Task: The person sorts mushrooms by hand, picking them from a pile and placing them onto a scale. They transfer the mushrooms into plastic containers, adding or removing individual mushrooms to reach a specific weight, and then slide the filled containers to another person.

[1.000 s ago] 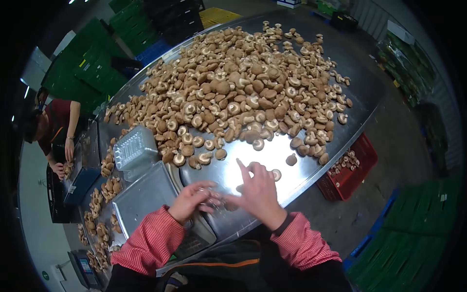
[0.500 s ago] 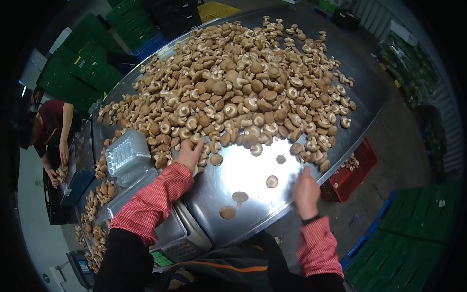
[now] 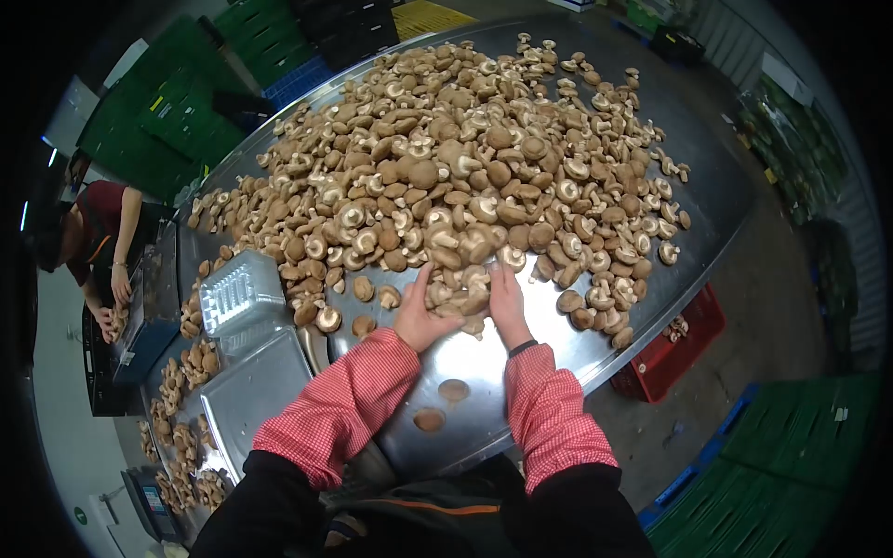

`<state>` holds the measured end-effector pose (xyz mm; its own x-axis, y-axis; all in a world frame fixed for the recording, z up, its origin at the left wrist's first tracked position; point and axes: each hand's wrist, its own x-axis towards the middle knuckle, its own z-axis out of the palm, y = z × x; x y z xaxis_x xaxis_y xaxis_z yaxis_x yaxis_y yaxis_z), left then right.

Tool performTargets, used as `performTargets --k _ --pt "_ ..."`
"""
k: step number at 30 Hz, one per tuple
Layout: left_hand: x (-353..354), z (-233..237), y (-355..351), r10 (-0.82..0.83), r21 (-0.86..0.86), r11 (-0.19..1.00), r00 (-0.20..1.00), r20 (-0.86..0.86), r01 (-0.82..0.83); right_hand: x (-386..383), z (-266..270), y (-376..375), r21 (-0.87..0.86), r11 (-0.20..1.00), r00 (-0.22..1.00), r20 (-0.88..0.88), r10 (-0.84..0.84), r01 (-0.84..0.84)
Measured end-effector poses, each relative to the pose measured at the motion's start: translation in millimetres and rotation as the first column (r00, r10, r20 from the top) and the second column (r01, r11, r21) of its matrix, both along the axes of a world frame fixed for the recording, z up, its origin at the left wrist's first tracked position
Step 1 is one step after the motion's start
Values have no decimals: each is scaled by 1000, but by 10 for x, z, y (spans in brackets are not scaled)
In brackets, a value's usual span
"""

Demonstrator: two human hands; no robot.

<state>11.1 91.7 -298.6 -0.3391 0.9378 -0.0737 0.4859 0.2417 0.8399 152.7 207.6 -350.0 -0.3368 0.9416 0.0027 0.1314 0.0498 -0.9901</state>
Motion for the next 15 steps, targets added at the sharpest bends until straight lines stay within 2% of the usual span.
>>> performTargets --k 3,4,7,8,11,12,13,15 --pt "265 71 -74 27 54 998 996 -84 -23 20 -31 -285 -347 938 954 -277 -113 10" --pt "305 139 -127 -3 -78 997 983 -185 -12 18 7 -400 -442 897 926 -329 -185 22" --pt "330 514 -301 -135 -217 976 879 -457 37 65 155 -654 -489 870 899 -351 -262 63" --pt "302 640 -362 -200 -276 959 857 -475 71 71 175 -727 -514 855 886 -364 -287 66" --pt "178 283 -589 -31 183 982 993 -111 52 124 128 -896 -458 886 912 -329 -244 72" --pt "179 447 -663 55 220 974 998 -25 -49 92 322 -985 -486 871 915 -311 -257 79" --pt "138 510 -706 136 186 969 978 158 -165 57 435 -1076 -488 872 907 -346 -240 45" --pt "-10 611 -763 294 66 926 817 495 -373 -40 600 -1266 -488 872 889 -413 -199 -32"
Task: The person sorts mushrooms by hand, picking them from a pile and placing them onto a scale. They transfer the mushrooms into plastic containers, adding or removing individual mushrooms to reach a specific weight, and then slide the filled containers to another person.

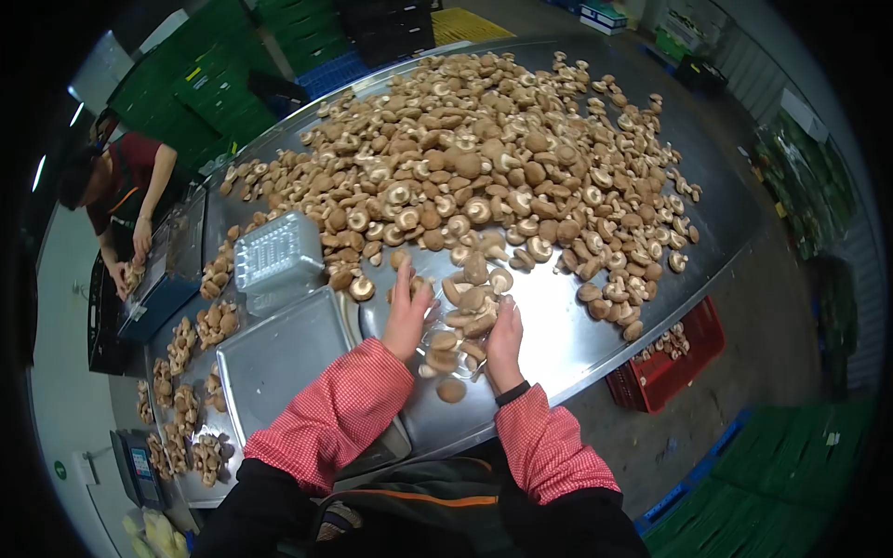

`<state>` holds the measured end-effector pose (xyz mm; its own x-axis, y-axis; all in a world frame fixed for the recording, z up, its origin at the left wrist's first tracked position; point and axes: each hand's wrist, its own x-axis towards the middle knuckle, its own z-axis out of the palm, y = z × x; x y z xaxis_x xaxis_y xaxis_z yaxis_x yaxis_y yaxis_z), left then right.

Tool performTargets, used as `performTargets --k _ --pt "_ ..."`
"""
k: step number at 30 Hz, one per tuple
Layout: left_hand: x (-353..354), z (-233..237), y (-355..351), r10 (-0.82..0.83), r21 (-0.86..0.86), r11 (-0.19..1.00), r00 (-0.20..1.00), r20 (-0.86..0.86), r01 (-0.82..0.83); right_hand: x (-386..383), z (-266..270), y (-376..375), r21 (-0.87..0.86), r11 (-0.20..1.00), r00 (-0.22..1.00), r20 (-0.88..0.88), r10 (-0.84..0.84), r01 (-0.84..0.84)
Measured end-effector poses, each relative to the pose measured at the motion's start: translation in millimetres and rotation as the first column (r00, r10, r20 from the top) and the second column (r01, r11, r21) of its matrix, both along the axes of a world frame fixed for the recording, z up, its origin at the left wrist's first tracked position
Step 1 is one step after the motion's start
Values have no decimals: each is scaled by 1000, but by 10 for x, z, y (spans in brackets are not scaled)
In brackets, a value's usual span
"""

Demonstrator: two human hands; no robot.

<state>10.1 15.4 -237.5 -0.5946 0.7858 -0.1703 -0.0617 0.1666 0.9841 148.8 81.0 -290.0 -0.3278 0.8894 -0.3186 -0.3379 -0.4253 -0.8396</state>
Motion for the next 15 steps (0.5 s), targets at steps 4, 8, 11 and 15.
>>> performTargets --k 4,8,11,15 --pt "-373 -30 -332 -162 -229 970 910 -382 77 -412 154 -439 323 946 988 154 -13 -38" --pt "-838 244 -820 -8 -191 976 849 -528 -109 -878 355 -888 192 944 961 119 251 -270" --pt "-1400 240 -1280 -47 -195 977 811 -584 -83 -1062 608 -1123 85 828 824 193 532 -555" --pt "-1882 224 -1809 -189 -283 959 694 -695 -22 -1193 448 -1010 420 610 717 576 393 -672"
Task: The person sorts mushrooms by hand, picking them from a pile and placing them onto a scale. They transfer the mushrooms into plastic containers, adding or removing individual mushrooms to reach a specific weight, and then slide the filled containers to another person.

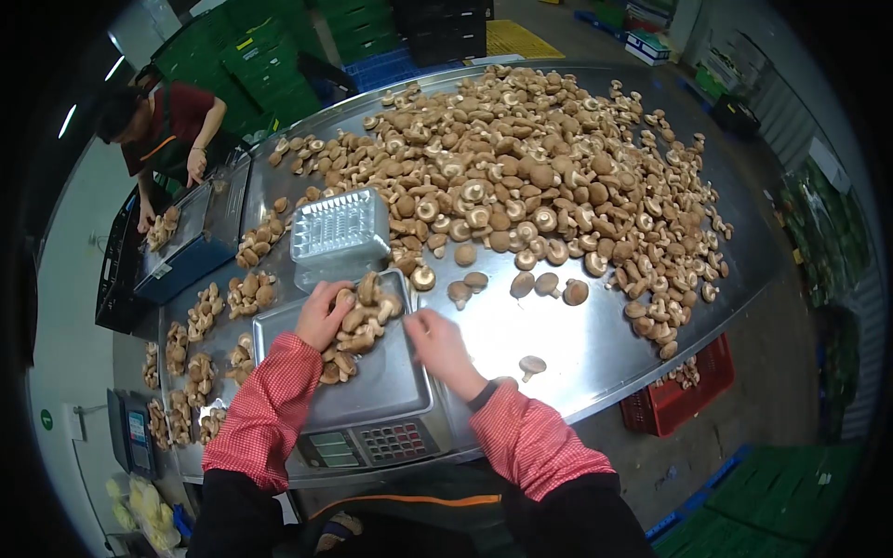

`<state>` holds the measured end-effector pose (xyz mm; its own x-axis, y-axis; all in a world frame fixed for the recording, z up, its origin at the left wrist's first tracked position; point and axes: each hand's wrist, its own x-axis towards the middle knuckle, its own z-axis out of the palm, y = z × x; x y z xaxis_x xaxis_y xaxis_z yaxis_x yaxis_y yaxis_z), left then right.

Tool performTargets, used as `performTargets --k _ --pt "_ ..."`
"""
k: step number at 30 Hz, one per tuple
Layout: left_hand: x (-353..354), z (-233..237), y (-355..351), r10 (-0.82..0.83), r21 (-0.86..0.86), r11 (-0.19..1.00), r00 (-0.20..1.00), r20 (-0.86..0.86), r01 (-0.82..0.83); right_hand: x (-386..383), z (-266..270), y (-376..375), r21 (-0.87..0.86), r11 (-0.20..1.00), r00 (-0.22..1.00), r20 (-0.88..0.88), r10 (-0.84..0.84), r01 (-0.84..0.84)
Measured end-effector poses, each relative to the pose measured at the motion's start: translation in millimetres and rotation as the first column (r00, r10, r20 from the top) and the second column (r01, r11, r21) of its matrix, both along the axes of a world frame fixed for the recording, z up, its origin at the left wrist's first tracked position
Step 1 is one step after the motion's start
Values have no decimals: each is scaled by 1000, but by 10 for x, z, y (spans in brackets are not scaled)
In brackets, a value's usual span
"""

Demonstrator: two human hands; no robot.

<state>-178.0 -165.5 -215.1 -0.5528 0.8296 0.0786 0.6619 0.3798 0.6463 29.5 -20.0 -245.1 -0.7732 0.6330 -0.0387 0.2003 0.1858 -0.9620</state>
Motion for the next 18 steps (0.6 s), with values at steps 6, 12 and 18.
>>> performTargets --k 6,12,18 --pt "-56 45 -157 -98 -67 994 966 -239 85 -141 -122 798 637 761 884 418 -208 -122" --pt "-96 89 -709 181 189 959 968 174 -213 -196 -607 856 645 739 896 424 -132 -196" --pt "224 37 -1260 328 224 891 901 284 -394 -118 279 379 534 840 986 169 8 -99"
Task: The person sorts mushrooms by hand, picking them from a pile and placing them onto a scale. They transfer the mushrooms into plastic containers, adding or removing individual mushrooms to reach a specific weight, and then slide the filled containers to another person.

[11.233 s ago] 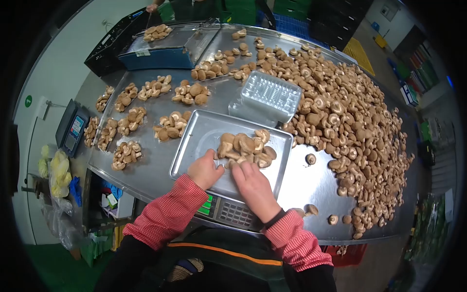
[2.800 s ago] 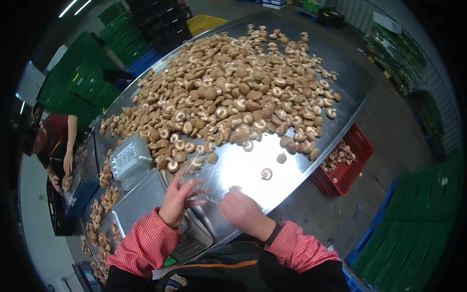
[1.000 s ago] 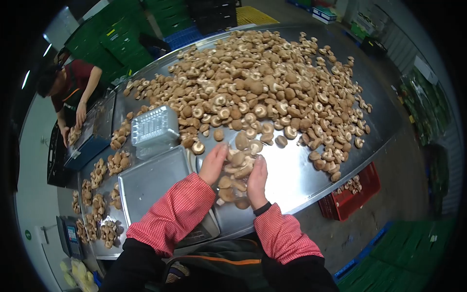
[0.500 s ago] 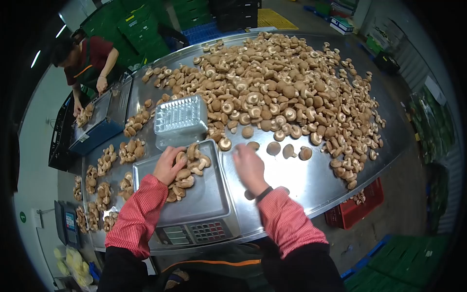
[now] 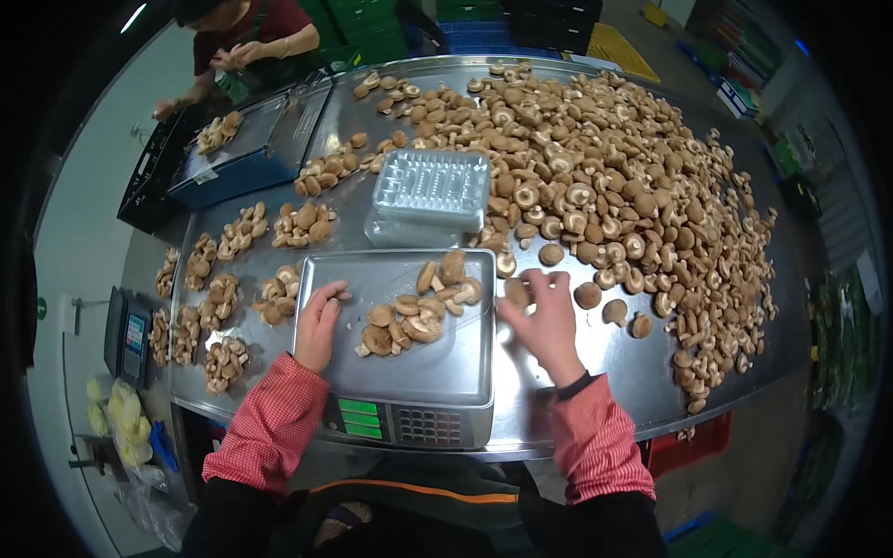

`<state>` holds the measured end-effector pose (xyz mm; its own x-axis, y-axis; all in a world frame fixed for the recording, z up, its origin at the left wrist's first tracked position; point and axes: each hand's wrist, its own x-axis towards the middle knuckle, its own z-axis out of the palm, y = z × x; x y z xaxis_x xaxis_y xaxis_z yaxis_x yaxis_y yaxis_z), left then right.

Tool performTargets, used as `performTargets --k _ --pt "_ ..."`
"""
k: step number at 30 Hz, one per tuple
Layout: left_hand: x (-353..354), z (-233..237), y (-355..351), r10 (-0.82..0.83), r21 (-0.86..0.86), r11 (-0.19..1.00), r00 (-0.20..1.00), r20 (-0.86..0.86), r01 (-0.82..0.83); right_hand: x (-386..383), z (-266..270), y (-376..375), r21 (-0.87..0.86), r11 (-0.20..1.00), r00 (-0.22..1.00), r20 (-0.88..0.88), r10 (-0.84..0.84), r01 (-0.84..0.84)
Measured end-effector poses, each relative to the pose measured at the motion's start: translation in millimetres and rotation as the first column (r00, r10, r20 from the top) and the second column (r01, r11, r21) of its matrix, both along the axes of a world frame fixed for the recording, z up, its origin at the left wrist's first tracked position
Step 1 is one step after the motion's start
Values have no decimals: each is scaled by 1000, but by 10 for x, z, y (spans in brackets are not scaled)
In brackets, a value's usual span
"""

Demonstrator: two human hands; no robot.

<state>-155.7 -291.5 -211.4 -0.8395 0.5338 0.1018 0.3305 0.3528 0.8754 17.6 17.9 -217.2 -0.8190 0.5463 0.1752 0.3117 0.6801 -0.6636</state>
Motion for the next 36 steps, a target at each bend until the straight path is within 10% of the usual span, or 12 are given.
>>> performTargets --k 5,10,22,31,36 --pt "302 -36 147 99 125 988 994 -39 -94 -537 614 -735 283 921 935 -153 319 -267" --pt "388 -93 229 109 184 978 992 -66 -95 -982 392 -1067 544 706 891 264 370 -454" --pt "399 -88 -451 243 257 907 914 326 -333 -317 400 -211 -64 969 964 -134 228 -238" --pt "440 99 47 195 -528 830 980 -32 -182 -631 195 -82 82 981 977 -112 182 -173" --pt "505 24 91 162 -435 890 986 30 -133 -800 -29 -91 109 942 947 1 321 -319"
